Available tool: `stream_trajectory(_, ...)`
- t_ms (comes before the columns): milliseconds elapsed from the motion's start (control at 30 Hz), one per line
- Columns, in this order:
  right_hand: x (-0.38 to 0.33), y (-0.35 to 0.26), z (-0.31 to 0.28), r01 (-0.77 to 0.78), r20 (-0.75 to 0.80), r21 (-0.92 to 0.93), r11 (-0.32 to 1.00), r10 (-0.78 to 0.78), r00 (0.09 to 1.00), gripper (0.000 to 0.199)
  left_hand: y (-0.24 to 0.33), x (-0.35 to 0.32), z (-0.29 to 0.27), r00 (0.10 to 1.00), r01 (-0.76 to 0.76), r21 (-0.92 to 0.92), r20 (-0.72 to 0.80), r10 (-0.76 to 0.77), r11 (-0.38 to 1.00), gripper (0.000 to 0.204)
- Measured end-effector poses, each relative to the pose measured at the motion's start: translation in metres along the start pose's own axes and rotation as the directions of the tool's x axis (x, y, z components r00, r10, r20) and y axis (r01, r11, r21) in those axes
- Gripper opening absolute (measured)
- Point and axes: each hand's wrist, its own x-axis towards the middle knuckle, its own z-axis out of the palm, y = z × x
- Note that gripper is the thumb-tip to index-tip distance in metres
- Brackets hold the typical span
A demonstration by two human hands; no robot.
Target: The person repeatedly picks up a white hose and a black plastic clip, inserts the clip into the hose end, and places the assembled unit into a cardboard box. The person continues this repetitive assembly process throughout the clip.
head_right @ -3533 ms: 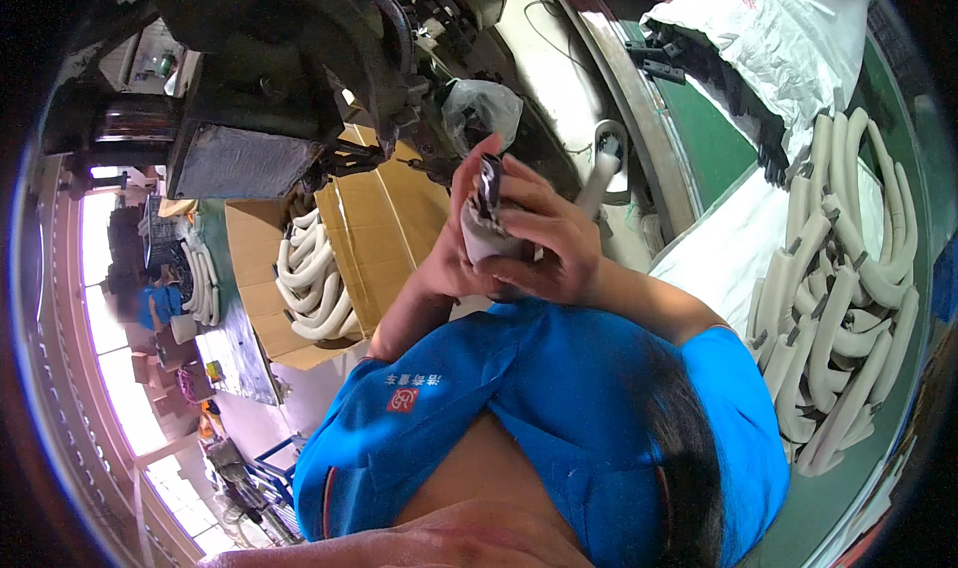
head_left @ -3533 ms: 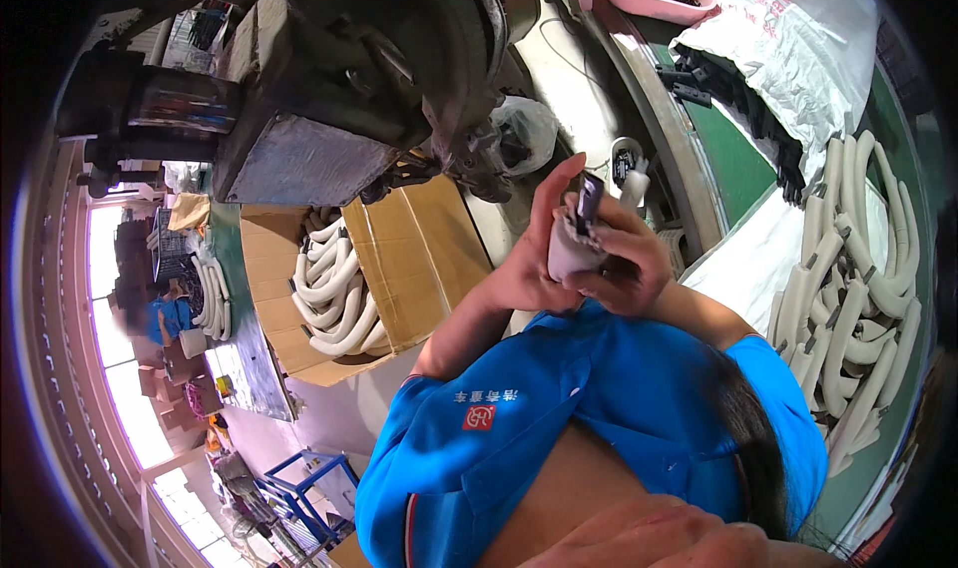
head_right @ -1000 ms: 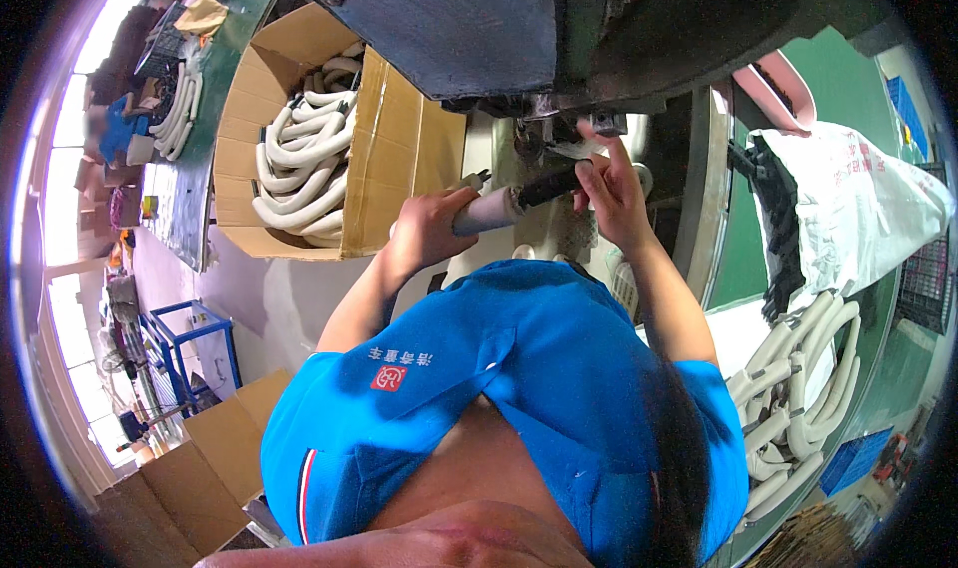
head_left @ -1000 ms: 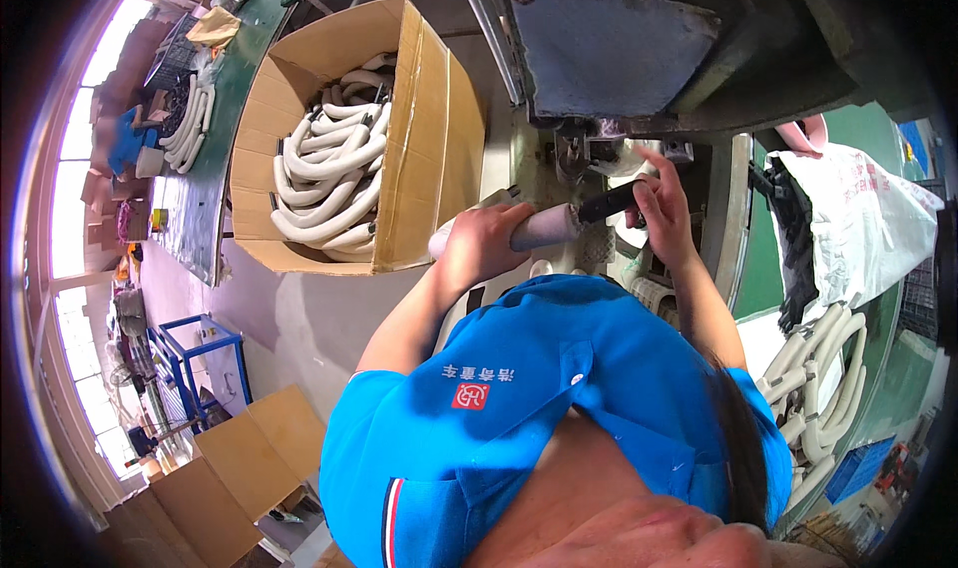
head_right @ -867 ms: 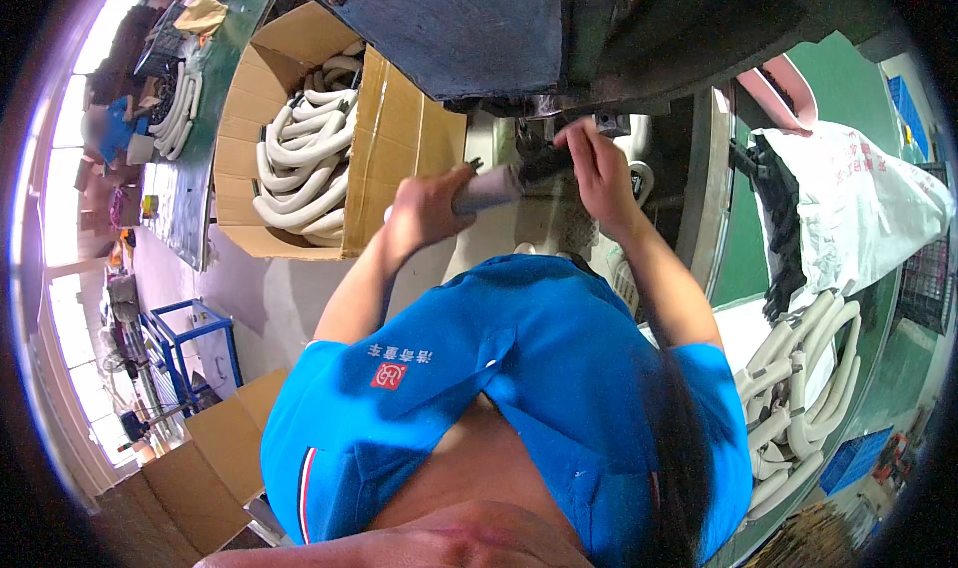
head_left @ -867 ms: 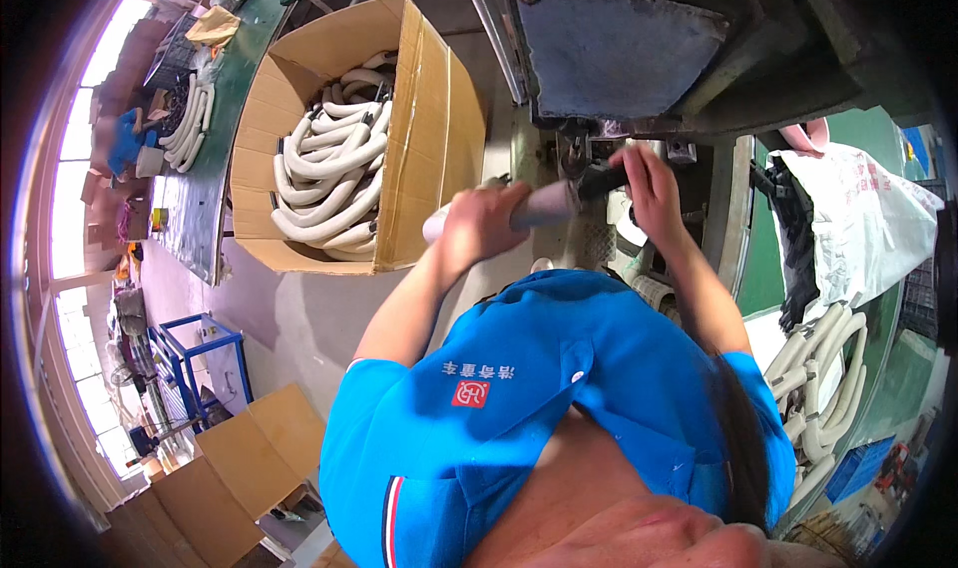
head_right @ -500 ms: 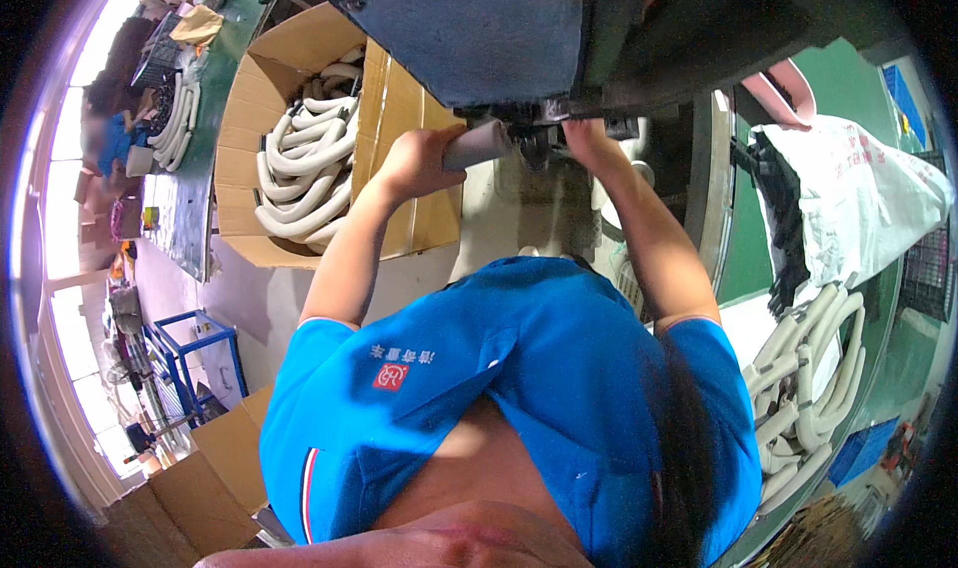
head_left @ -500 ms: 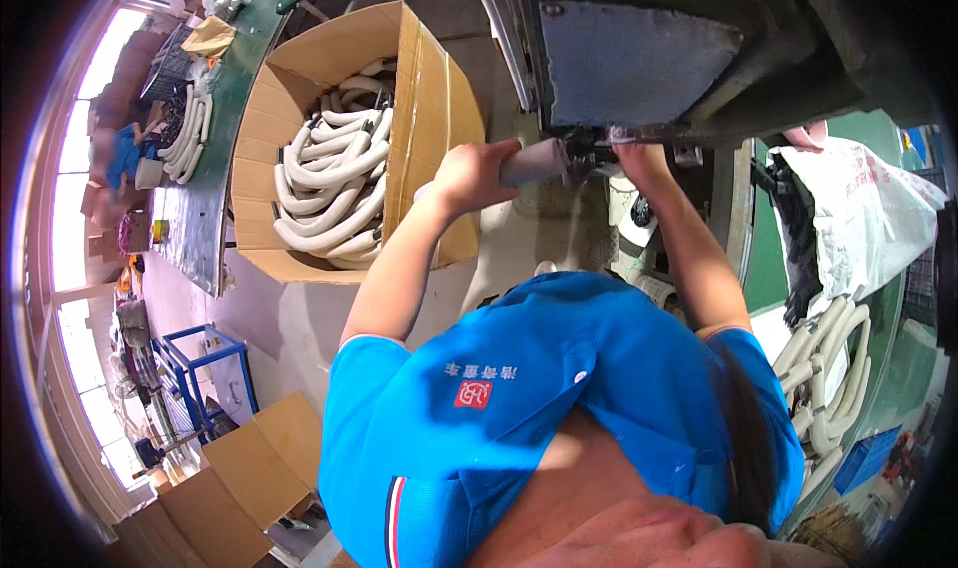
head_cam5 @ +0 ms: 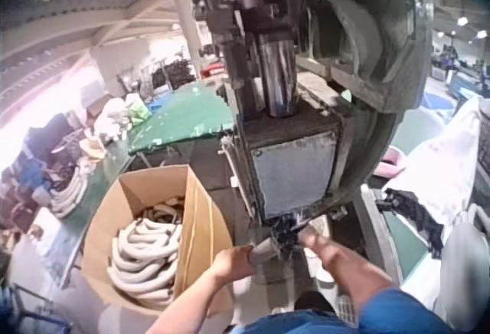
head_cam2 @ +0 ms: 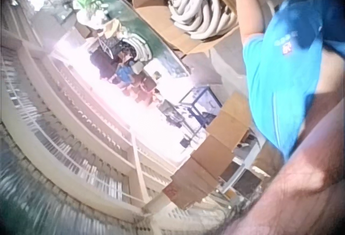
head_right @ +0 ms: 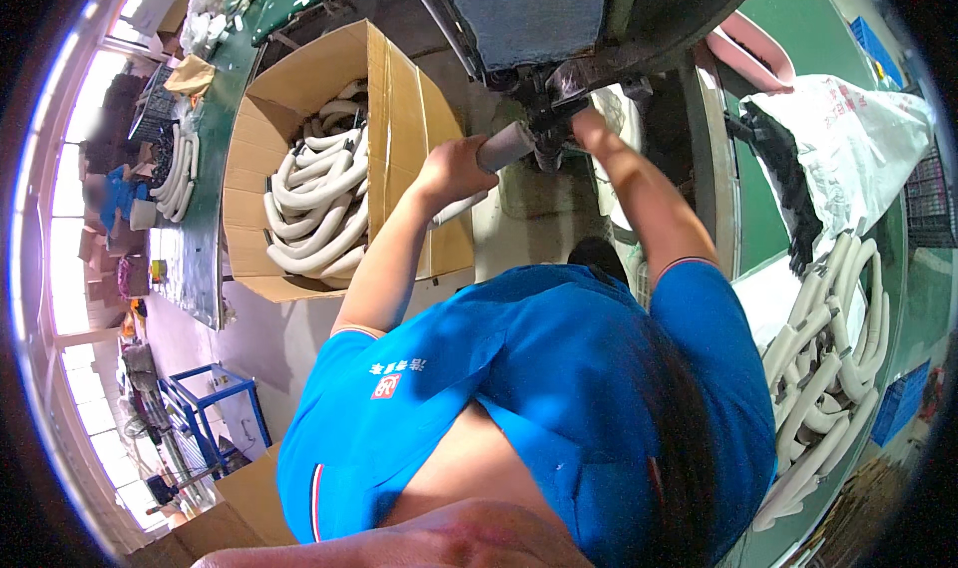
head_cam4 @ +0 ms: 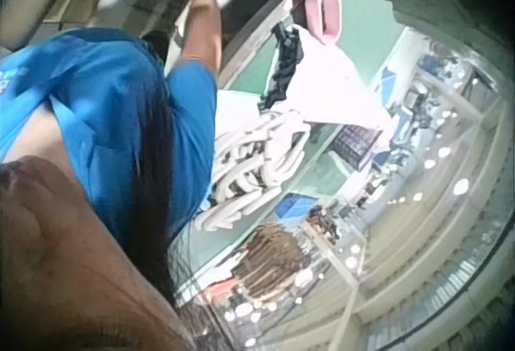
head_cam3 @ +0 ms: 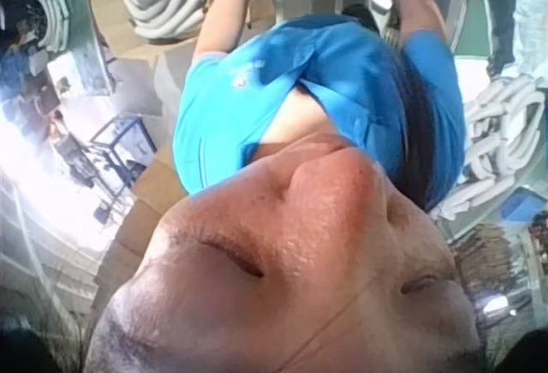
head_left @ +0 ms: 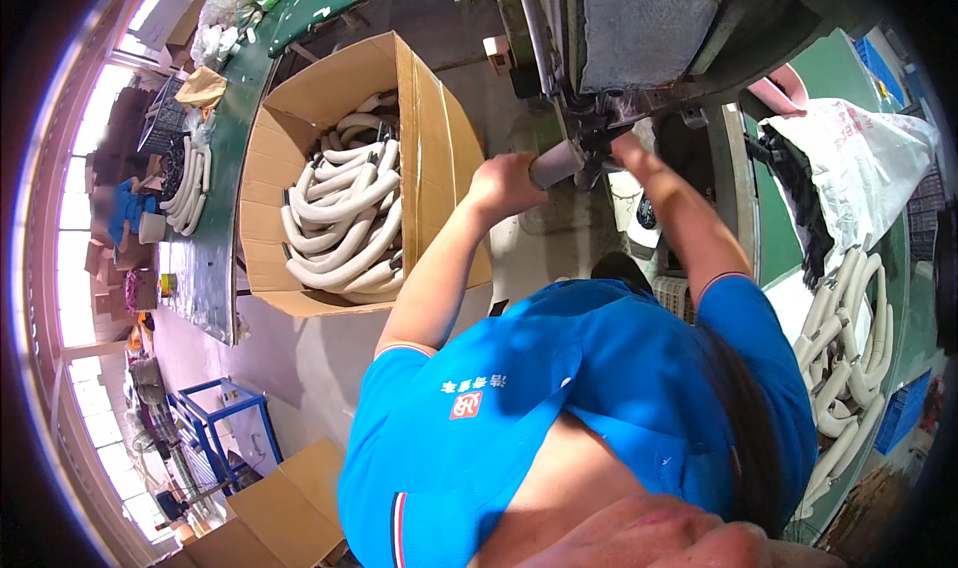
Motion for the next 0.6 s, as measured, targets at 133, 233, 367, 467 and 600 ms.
stream_trajectory(133, 0.017, 0.034, 0.026, -0.277, -0.031, 0.294, 0.915, 0.299, 0.954, 0.021, -0.009, 0.002, 0.007, 1.0, 0.015, -0.043, -0.001, -0.015, 0.999, 0.047)
stream_trajectory(233, 0.027, 0.059, 0.002, 0.058, -0.084, -0.327, 0.943, -0.09, 0.992, 0.018, 0.0, 0.004, 0.003, 1.0, -0.019, -0.033, 0.018, 0.019, 0.999, 0.047)
stream_trajectory(367, 0.009, 0.038, -0.007, 0.227, -0.029, -0.539, 0.811, -0.287, 0.957, 0.013, -0.005, 0.002, 0.011, 1.0, 0.012, -0.01, -0.003, -0.012, 1.0, 0.045)
stream_trajectory(467, -0.007, 0.02, -0.025, 0.212, -0.137, -0.325, 0.922, -0.268, 0.954, 0.012, 0.008, 0.005, 0.006, 0.999, 0.012, -0.04, 0.049, -0.01, 0.999, 0.046)
stream_trajectory(600, -0.069, -0.062, -0.038, 0.411, -0.049, -0.338, 0.846, -0.453, 0.89, 0.016, 0.0, 0.0, 0.006, 0.999, 0.031, -0.032, 0.043, -0.029, 0.999, 0.048)
